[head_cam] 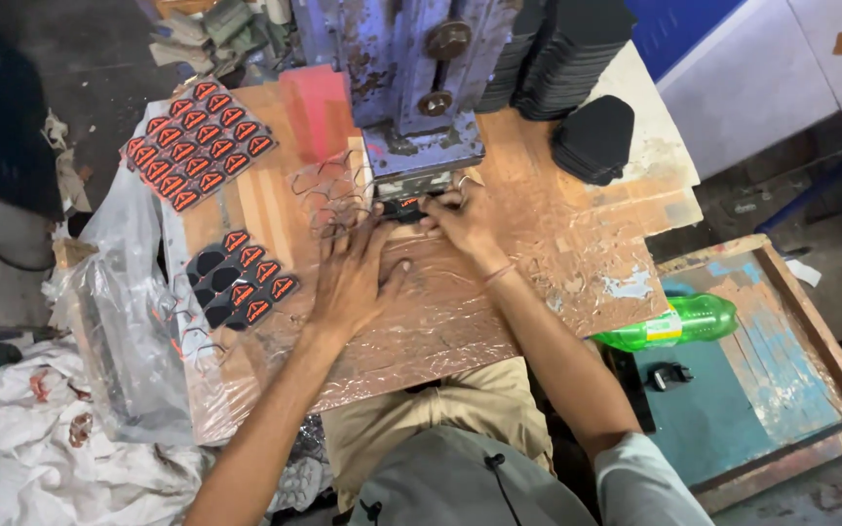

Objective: The person places black fabric items under a press machine and applies orange triangular stickers to them. They repeatedly pick up the items, position them on the press, and then move the finished items to a pile on the left.

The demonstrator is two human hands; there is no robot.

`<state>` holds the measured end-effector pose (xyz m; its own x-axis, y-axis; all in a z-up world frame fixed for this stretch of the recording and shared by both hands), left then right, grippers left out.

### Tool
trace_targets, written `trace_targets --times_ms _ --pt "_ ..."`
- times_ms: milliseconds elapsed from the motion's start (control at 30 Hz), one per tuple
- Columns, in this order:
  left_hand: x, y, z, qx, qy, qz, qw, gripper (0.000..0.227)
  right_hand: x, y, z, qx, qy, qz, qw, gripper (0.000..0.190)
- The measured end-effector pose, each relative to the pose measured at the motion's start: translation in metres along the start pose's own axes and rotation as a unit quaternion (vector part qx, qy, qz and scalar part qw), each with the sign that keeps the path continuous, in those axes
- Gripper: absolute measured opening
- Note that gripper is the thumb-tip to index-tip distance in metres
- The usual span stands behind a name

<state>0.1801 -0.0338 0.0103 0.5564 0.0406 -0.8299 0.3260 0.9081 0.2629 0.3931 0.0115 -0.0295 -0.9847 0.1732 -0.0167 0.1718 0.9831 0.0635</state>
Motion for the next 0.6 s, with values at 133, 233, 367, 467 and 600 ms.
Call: trace_targets --times_ms 133,233,367,467,600 --pt "0.000 -0.004 -0.003 -0.017 -0.005 -0.011 1.000 0.065 0.007 -0.007 -0.011 -0.107 -0.060 -0.018 0.992 0.017" --pt "-0.003 -0.002 0.001 0.006 -0.001 -0.010 1.000 0.069 0.011 -0.012 -0.021 -0.070 -0.053 0.031 0.996 0.017" --pt "-0.001 -0.002 0.000 0.008 0.012 -0.018 1.000 0.069 0.010 -0.013 -0.019 -0.084 -0.059 0.049 0.994 0.014" --pt "0.001 -0.002 -0.003 -0.001 0.019 -0.021 1.000 0.068 0.011 -0.013 -0.024 -0.084 -0.093 0.047 0.991 0.013" --pt "-0.003 -0.001 -0.001 -0.003 0.010 -0.013 1.000 0.071 0.010 -0.014 -0.029 -0.091 -0.092 0.011 0.992 0.013"
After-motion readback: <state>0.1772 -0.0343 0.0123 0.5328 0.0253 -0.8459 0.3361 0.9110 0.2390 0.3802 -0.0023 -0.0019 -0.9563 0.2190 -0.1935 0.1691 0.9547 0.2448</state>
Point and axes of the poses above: each hand's wrist, its own y-axis towards the middle knuckle, its own x-axis out of the palm, z = x × y, the point moved 3 cm from there along y, towards the middle knuckle, and after that the axes turned 14 degrees about -x, right-handed, at the moved point
